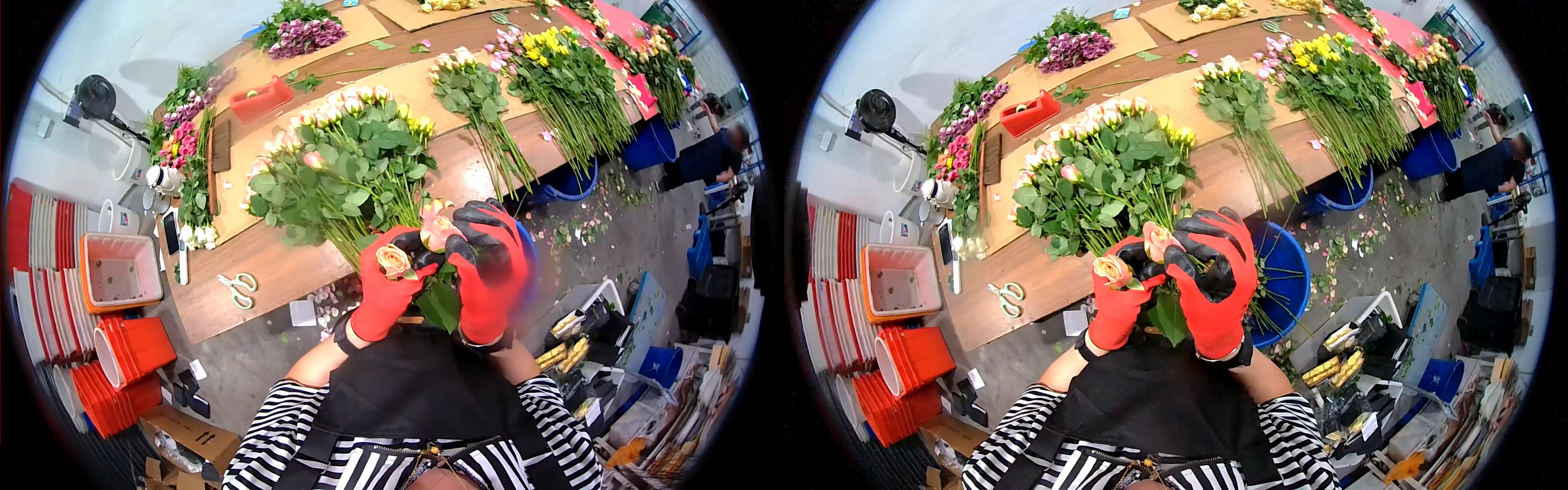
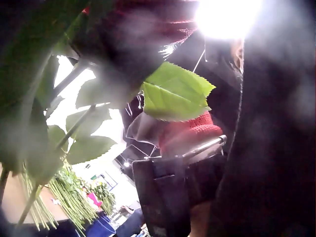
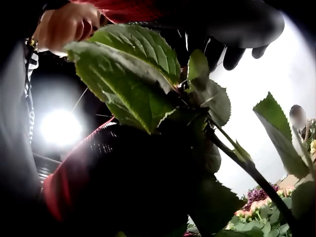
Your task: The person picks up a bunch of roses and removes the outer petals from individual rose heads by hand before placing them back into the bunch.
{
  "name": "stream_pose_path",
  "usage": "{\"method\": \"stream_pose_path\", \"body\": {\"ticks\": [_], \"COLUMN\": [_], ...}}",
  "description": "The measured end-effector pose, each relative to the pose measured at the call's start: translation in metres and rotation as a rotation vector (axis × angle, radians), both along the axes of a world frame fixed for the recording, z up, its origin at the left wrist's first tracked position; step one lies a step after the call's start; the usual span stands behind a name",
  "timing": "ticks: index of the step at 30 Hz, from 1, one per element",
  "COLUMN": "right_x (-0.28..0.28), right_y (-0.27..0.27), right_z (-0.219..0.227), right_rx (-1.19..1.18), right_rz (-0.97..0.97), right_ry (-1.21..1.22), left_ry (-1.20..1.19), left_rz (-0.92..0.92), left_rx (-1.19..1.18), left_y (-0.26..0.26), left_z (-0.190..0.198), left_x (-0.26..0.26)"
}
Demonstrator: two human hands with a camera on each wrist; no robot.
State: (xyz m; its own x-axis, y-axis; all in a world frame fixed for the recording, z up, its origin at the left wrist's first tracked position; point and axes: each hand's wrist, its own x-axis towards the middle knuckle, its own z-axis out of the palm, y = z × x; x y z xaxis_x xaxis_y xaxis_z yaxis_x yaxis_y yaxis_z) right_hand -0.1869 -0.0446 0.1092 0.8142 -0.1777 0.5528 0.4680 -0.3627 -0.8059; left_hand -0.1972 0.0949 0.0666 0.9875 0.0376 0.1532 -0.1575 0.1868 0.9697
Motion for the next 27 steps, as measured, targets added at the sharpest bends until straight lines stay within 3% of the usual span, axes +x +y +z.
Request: {"method": "stream_pose_path", "body": {"ticks": [2, 6, 8, 11, 15, 18, 20, 22, 24, 25, 26, 27], "right_x": [0.001, -0.002, -0.003, 0.0, 0.001, 0.001, 0.001, -0.014, -0.011, 0.002, 0.009, 0.009], "right_y": [0.0, 0.009, 0.011, 0.01, 0.003, -0.004, -0.009, -0.009, -0.014, -0.023, -0.03, -0.031], "right_z": [-0.002, -0.003, -0.002, -0.01, -0.011, -0.002, 0.004, 0.001, 0.002, 0.006, 0.01, 0.014], "right_rx": [-0.071, 0.112, 0.261, 0.286, 0.183, 0.125, 0.08, 0.298, 0.247, 0.088, -0.071, -0.097], "right_rz": [-0.036, -0.015, 0.049, 0.128, 0.208, 0.249, 0.272, 0.189, 0.248, 0.347, 0.442, 0.434], "right_ry": [-0.036, 0.025, 0.076, 0.058, 0.019, 0.024, 0.028, 0.278, 0.255, 0.107, -0.042, -0.038], "left_ry": [0.081, 0.178, 0.265, 0.293, 0.356, 0.285, 0.274, 0.286, 0.319, 0.341, 0.324, 0.309], "left_rz": [0.016, 0.039, 0.038, -0.037, -0.137, -0.109, -0.097, -0.107, -0.141, -0.163, -0.138, -0.115], "left_rx": [-0.148, -0.34, -0.322, -0.339, -0.392, -0.234, -0.252, -0.291, -0.352, -0.389, -0.313, -0.236], "left_y": [-0.002, -0.005, -0.001, 0.001, 0.001, 0.0, 0.0, 0.004, 0.012, 0.01, 0.011, 0.012], "left_z": [0.0, 0.005, -0.02, -0.01, 0.002, 0.0, -0.003, -0.01, -0.02, -0.015, -0.011, -0.007], "left_x": [-0.001, -0.003, -0.003, 0.002, 0.003, 0.003, 0.0, 0.002, 0.009, 0.014, 0.014, 0.012]}}
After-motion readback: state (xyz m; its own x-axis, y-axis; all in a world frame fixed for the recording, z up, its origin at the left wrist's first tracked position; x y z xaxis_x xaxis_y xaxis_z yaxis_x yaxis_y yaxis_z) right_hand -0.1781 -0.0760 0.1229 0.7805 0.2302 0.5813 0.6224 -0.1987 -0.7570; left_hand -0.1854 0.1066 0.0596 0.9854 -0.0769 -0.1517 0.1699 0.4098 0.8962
